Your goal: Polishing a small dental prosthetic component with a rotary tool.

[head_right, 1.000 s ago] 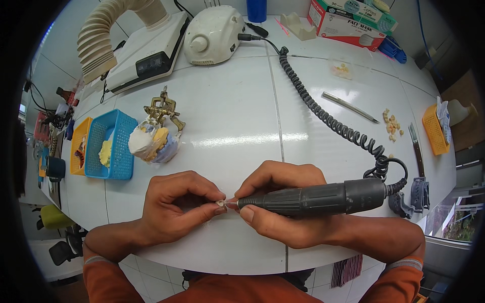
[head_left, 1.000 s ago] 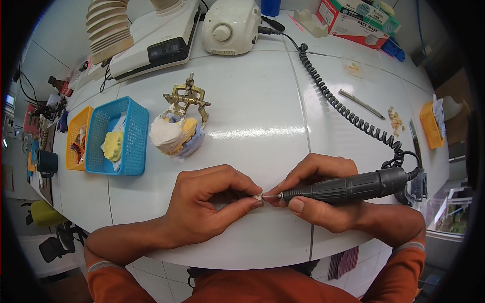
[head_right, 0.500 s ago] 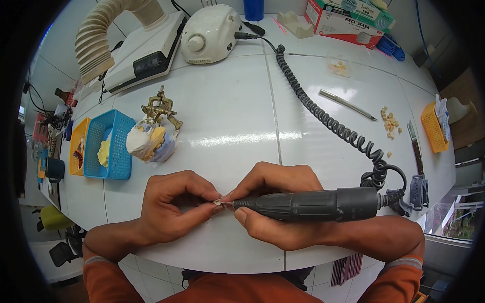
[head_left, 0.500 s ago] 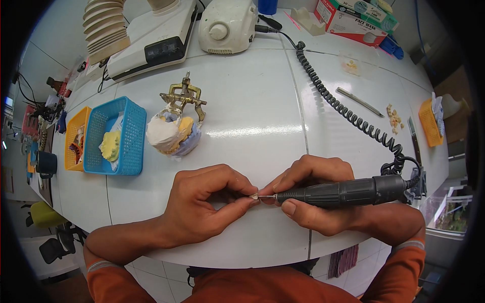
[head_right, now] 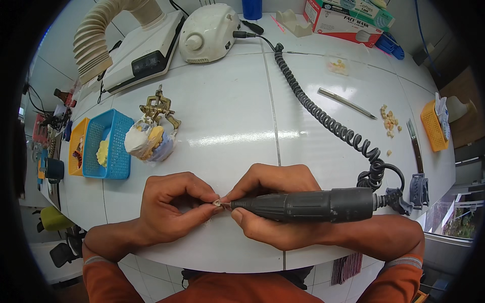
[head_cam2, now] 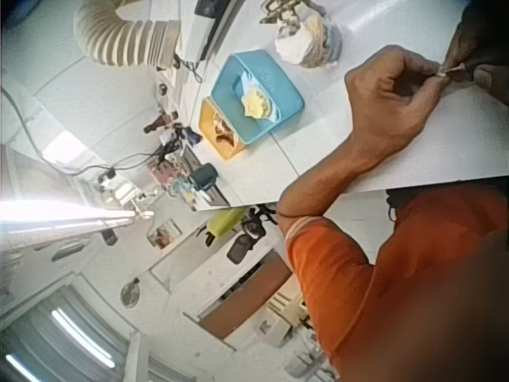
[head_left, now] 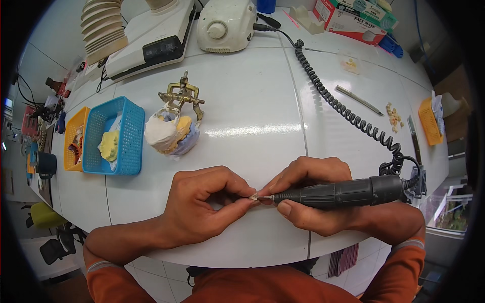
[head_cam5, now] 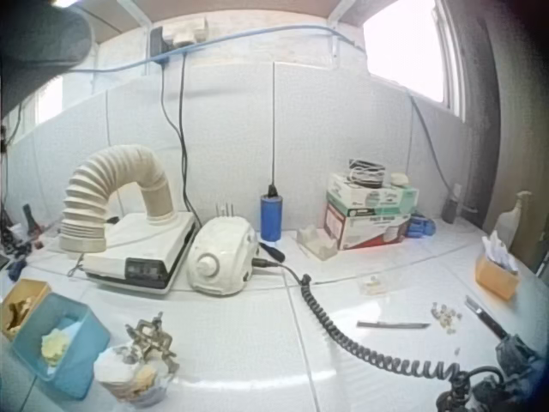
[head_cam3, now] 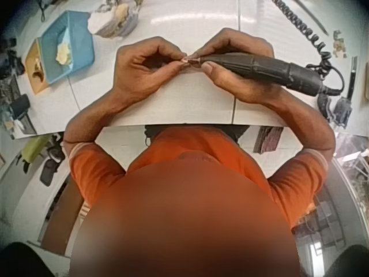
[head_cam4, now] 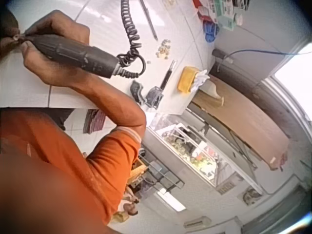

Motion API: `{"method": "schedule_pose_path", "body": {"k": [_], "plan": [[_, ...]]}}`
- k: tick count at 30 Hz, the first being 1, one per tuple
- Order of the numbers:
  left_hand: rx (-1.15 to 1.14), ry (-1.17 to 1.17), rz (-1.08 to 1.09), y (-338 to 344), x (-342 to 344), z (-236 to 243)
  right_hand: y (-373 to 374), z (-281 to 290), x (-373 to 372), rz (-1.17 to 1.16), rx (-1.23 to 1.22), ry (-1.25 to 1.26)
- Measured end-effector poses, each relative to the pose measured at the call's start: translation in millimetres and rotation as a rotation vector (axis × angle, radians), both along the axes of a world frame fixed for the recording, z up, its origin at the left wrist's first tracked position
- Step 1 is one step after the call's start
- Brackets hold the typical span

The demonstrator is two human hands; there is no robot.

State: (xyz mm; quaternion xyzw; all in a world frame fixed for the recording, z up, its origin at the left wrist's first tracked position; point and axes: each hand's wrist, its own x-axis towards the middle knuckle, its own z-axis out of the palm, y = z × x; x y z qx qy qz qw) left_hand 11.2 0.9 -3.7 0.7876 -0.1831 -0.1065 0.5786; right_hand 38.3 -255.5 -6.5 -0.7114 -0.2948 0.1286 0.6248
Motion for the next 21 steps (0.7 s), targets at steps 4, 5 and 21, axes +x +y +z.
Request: {"method": "schedule_pose_path", "body": {"k": [4,5,21], "plan": [[0.011,-0.005,-0.002,-0.2,0.0,0.0,0.3,0.4,-0.5,0.000,-0.016,-0.014],[0.013,0.000,-0.001,-0.2,-0.2,0.0,0.9,0.7,-0.7,-0.008,-0.023,-0.031],[0.007,-0.022,-0.005,-0.4,0.2,-1.2,-2.3,14.1,-1.4,0.052,-0.166,0.019]]}}
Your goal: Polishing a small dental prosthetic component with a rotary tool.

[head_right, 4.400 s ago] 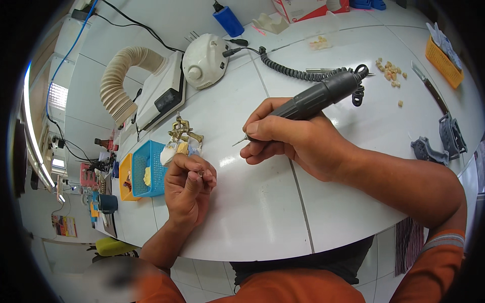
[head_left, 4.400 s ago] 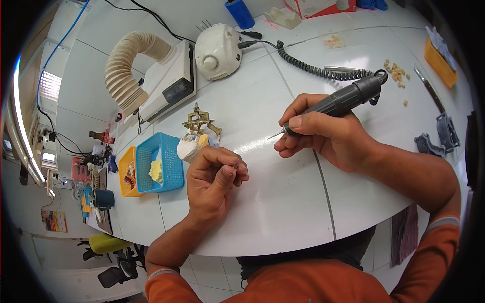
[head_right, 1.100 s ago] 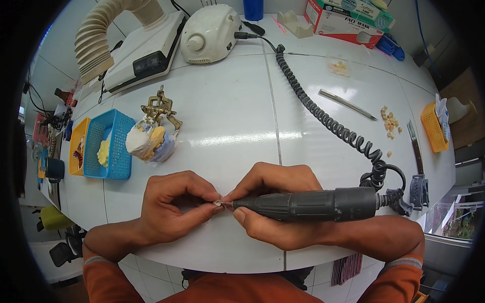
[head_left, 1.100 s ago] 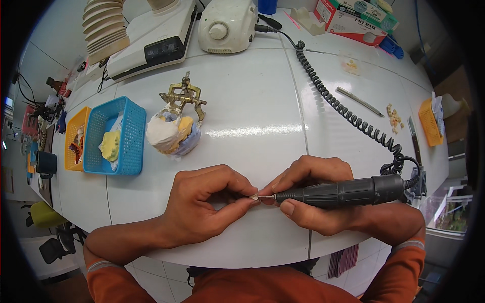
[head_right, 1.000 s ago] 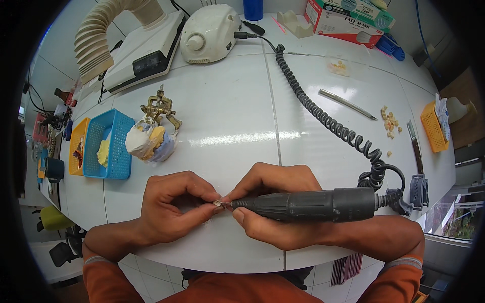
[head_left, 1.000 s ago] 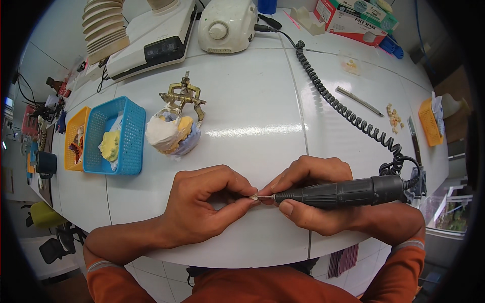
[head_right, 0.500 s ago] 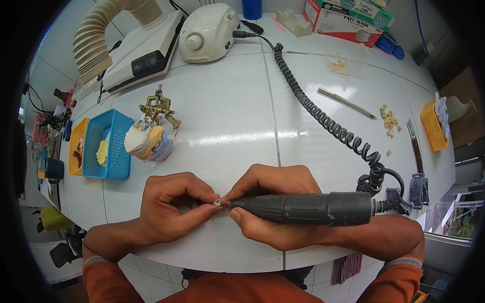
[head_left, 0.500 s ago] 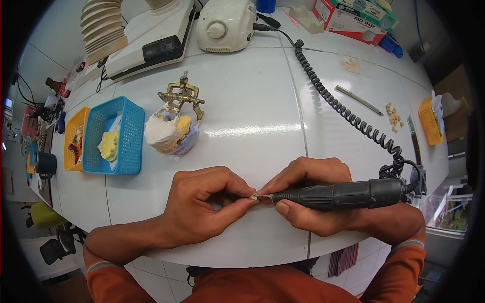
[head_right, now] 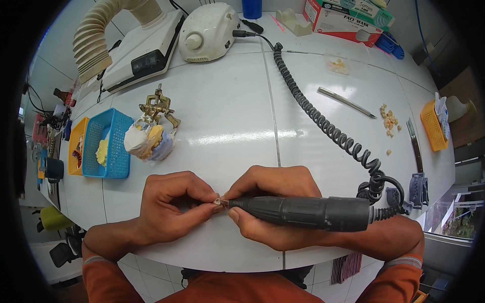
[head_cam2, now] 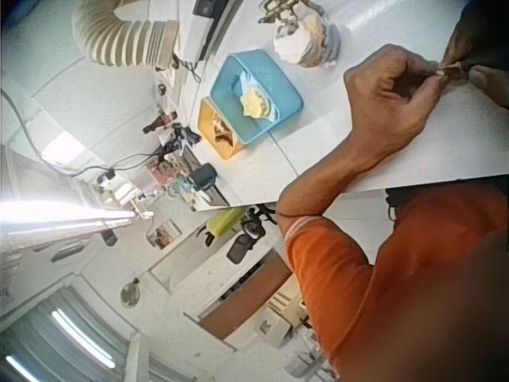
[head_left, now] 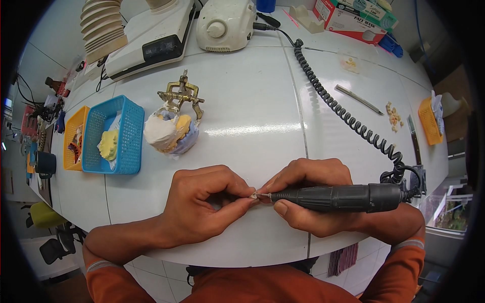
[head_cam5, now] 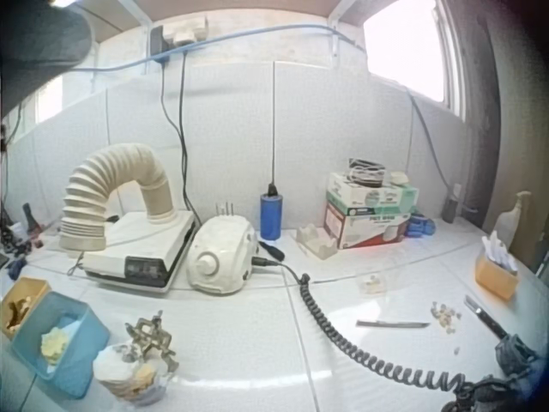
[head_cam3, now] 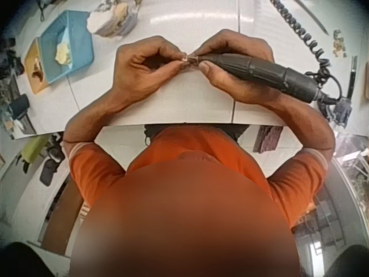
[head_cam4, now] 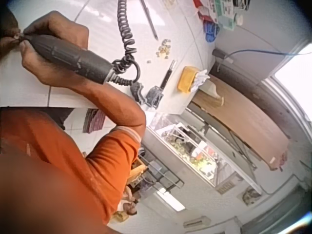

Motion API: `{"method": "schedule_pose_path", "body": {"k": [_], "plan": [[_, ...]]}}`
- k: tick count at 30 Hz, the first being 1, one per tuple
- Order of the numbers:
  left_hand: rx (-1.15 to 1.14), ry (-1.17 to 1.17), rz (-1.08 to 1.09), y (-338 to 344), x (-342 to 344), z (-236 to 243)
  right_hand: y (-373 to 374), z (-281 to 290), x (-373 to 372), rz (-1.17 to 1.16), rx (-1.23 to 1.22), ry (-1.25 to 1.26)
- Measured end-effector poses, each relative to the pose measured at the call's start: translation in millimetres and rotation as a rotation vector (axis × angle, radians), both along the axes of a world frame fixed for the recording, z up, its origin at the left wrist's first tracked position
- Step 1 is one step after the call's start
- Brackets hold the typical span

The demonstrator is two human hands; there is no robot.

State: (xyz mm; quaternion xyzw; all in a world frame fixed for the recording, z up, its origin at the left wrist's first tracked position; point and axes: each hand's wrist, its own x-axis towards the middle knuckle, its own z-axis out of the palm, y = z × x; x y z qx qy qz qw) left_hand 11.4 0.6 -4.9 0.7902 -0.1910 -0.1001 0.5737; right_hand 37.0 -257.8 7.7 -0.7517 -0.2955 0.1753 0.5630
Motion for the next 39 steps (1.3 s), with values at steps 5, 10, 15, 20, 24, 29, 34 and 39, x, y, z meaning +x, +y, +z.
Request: {"method": "schedule_pose_path", "body": {"k": [5,10,15,20,24,29,34,39], "plan": [[0.032,-0.023,-0.011,1.5,0.0,-2.1,5.7,-15.2,-3.6,-0.091,0.115,-0.076],[0.035,-0.030,-0.016,1.1,-0.1,-0.7,6.4,-13.9,-3.4,-0.082,0.108,-0.124],[0.032,-0.045,-0.018,0.5,-0.6,-0.3,7.2,-14.8,-3.6,-0.054,0.107,-0.159],[0.032,-0.046,-0.020,0.2,0.2,-1.0,7.2,-13.3,-4.5,-0.084,0.099,-0.144],[0.035,-0.040,-0.016,-0.4,-0.2,0.7,6.7,-15.7,-3.5,-0.084,0.117,-0.151],[0.030,-0.043,-0.010,-1.0,-0.5,0.0,6.4,-15.5,-3.7,-0.080,0.096,-0.148],[0.031,-0.049,-0.021,-0.2,0.1,1.0,7.7,-17.0,-3.0,-0.073,0.130,-0.172],[0.026,-0.026,-0.020,-0.5,-0.6,-0.8,8.2,-13.2,-5.0,-0.099,0.112,-0.130]]}}
